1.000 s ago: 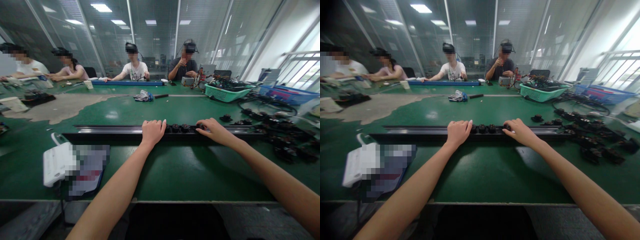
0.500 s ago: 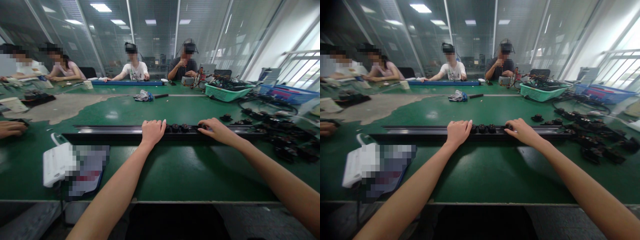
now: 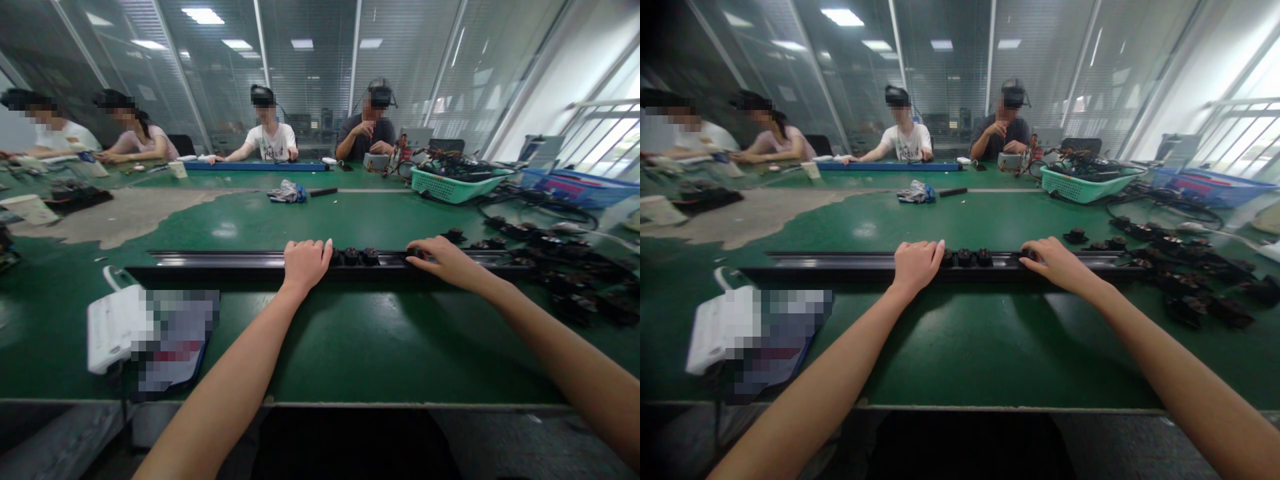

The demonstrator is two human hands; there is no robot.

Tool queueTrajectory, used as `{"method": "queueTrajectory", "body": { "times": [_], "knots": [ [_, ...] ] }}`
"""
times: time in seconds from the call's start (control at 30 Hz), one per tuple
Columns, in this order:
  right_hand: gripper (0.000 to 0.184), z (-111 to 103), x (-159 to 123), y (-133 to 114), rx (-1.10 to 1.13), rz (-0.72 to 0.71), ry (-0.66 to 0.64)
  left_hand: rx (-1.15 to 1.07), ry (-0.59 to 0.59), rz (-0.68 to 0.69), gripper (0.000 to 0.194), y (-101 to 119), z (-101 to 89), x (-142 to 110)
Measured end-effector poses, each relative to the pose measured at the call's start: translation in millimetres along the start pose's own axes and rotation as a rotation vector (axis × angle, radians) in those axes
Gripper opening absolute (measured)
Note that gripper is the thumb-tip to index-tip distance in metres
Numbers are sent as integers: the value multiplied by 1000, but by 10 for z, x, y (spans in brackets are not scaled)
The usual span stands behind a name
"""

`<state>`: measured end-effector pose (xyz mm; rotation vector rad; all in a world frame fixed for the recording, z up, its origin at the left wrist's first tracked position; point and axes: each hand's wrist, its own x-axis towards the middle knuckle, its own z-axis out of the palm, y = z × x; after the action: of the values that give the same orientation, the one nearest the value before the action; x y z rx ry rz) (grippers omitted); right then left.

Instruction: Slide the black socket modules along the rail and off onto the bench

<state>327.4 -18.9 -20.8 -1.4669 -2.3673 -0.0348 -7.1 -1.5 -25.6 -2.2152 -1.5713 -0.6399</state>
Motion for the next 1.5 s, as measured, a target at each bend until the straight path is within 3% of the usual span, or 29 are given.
{"method": "queueTrajectory", "body": {
  "times": [0.3, 0.67, 1.03, 1.5],
  "knots": [
    [48, -53, -50, 64, -9, 22, -13, 2, -24, -6, 63, 9, -23, 7],
    [45, -72, -144, 106, 3, 63, 60, -14, -41, -11, 62, 4, -35, 10],
    [42, -157, -254, 277, 24, 215, 13, 6, -27, -4, 64, 2, -22, 12],
    [46, -218, -388, 531, 34, 298, 9, -22, -30, -8, 63, 6, -43, 7]
  ]
}}
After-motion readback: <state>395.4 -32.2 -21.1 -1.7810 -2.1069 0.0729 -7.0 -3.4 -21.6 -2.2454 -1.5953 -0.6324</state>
